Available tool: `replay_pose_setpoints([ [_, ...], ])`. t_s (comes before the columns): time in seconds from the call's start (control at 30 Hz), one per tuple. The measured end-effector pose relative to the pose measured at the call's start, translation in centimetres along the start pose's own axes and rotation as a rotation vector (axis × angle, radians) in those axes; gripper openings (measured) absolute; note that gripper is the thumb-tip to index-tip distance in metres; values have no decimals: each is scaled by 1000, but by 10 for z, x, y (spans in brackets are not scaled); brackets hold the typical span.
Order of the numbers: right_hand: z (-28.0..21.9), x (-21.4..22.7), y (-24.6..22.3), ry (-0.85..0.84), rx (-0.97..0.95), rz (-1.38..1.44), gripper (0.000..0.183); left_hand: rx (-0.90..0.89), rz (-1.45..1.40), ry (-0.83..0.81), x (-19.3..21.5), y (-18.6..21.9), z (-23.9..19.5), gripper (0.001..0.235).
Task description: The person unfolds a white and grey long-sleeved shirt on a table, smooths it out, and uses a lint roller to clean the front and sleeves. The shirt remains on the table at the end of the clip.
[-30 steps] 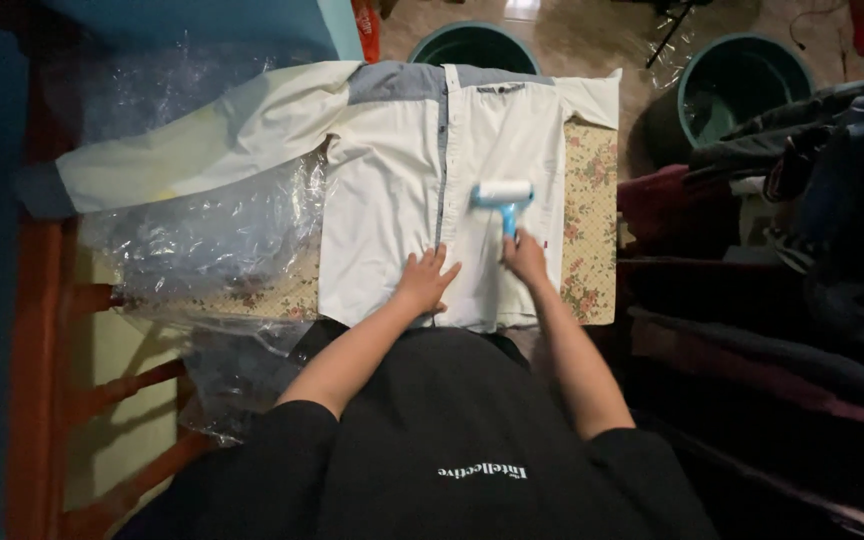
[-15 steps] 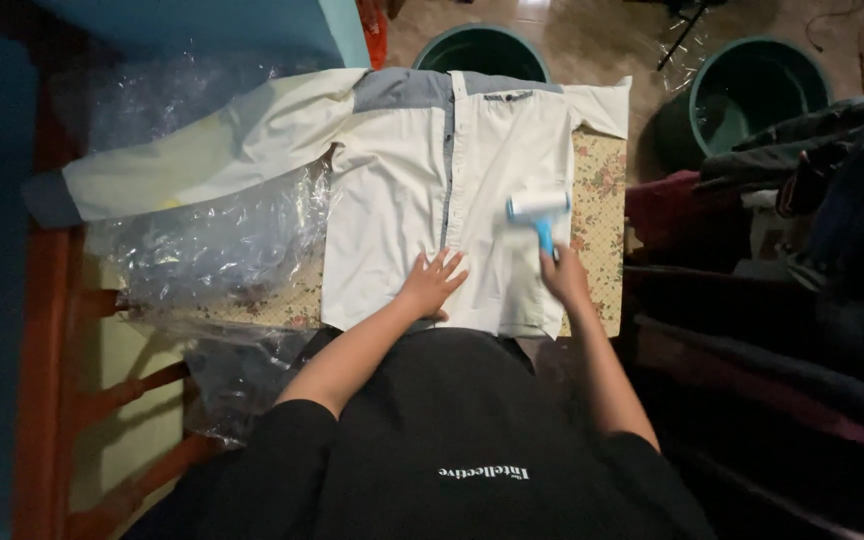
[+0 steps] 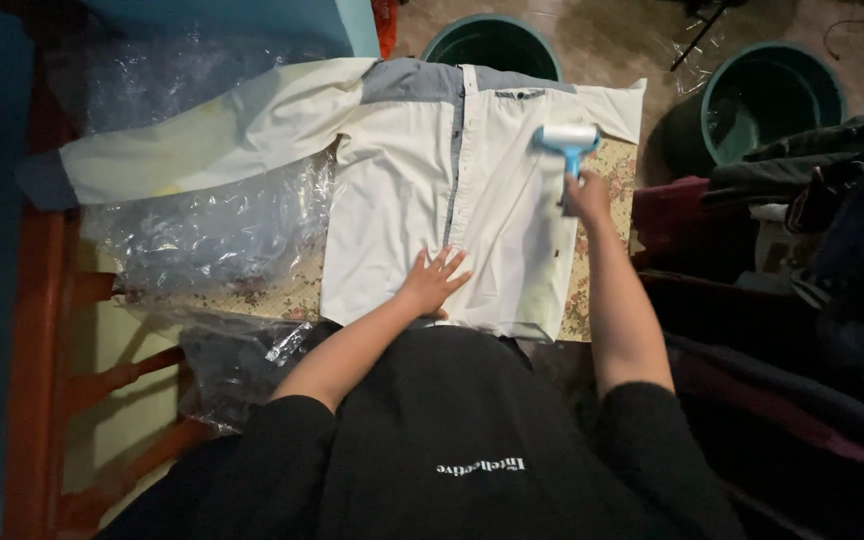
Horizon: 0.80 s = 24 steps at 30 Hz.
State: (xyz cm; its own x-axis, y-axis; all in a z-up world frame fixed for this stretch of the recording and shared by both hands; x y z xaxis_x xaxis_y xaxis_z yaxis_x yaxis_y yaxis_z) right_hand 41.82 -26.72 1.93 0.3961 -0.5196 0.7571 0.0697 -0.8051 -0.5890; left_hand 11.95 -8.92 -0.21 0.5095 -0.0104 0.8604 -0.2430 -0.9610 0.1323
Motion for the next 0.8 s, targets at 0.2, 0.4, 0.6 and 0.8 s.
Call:
replay_pose_setpoints([
  [0.2,28,-12,-13,-56,-84,64,46,-8,-105,122,-1,-2,-2,103],
  [0.4,-140,-34,-41,-382,-68,66,48,47,-117,174,2,-17,0,90],
  [0.6,-155,-98,3,-432,-65,-18,41,50,-128,104,3,-18,-5,87],
  [0.8,-19,-101,-36,-198,-38,-16,46,42,-145,116,-4,-20,-2,94],
])
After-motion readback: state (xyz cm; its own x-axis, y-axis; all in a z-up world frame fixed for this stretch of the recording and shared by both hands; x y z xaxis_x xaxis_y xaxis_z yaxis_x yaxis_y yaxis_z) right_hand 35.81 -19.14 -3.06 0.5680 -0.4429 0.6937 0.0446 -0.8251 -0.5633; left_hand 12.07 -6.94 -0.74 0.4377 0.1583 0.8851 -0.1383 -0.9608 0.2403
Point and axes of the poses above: each hand's wrist, its own z-axis towards the middle knuckle, its own x-axis out of the back of the hand, y = z × x, the point moved 1 cm from there along z, towards the middle knuckle, and after that the axes turned 3 degrees about -x, right-handed, at the moved point
